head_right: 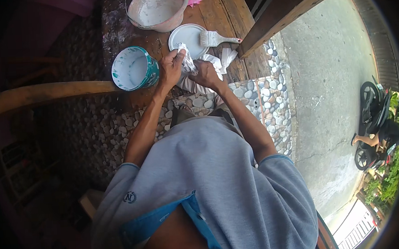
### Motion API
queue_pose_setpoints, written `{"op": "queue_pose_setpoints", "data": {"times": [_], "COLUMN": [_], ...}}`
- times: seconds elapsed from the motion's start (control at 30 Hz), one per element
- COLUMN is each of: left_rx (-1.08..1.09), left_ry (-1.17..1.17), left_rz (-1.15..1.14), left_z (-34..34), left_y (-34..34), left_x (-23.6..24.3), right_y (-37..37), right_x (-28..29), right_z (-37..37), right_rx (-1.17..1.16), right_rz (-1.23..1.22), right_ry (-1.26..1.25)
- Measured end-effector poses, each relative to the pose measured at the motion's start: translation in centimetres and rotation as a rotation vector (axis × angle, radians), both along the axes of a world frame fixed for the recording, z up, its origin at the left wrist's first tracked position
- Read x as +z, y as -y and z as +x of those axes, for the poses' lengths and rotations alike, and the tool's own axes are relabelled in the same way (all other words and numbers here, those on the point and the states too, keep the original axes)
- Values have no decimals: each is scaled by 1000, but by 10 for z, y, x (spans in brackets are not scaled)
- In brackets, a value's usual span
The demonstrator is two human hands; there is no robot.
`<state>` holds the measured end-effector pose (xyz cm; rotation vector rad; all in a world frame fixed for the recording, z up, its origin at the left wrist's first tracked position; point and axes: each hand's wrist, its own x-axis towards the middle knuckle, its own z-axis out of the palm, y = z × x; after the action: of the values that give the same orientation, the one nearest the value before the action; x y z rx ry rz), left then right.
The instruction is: The person handles a white cloth and a white bag on a workbench, then uses a paintbrush to stir pink paint inside a small bucket.
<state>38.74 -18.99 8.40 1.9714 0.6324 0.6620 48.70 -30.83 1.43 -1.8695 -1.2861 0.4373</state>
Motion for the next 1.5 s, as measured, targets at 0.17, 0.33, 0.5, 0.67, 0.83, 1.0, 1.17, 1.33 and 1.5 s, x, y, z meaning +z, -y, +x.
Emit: {"op": "queue_pose_setpoints", "data": {"times": [0.17, 0.33, 0.5, 0.67, 0.83, 1.0, 1.17, 1.33, 1.5], "left_rx": [-1, 40, 16, 47, 46, 83, 124, 176, 253], "left_ry": [120, 130, -22, -110, -86, -76, -103, -93, -154], "left_rz": [-132, -328, -268, -183, -145, -123, -77, -47, -29], "left_z": [-5, -29, -29, -36, -42, -40, -41, -38, -41], "left_y": [0, 19, 26, 21, 21, 29, 30, 35, 42], "left_x": [-28, -49, -32, -34, -35, -39, -36, -40, -34], "right_y": [-3, -2, 20, 13, 15, 18, 23, 34, 45], "right_x": [-9, 1, -50, -36, -10, -23, -24, -27, 2], "right_z": [5, 2, 22, 21, 28, 33, 40, 46, 47], "right_rx": [30, 121, 93, 135, 112, 147, 138, 292, 116], "right_rz": [28, -66, 43, 30, -164, -156, -202, -36, -177], "right_ry": [26, -129, -71, -131, -283, -442, -456, -58, -414]}}
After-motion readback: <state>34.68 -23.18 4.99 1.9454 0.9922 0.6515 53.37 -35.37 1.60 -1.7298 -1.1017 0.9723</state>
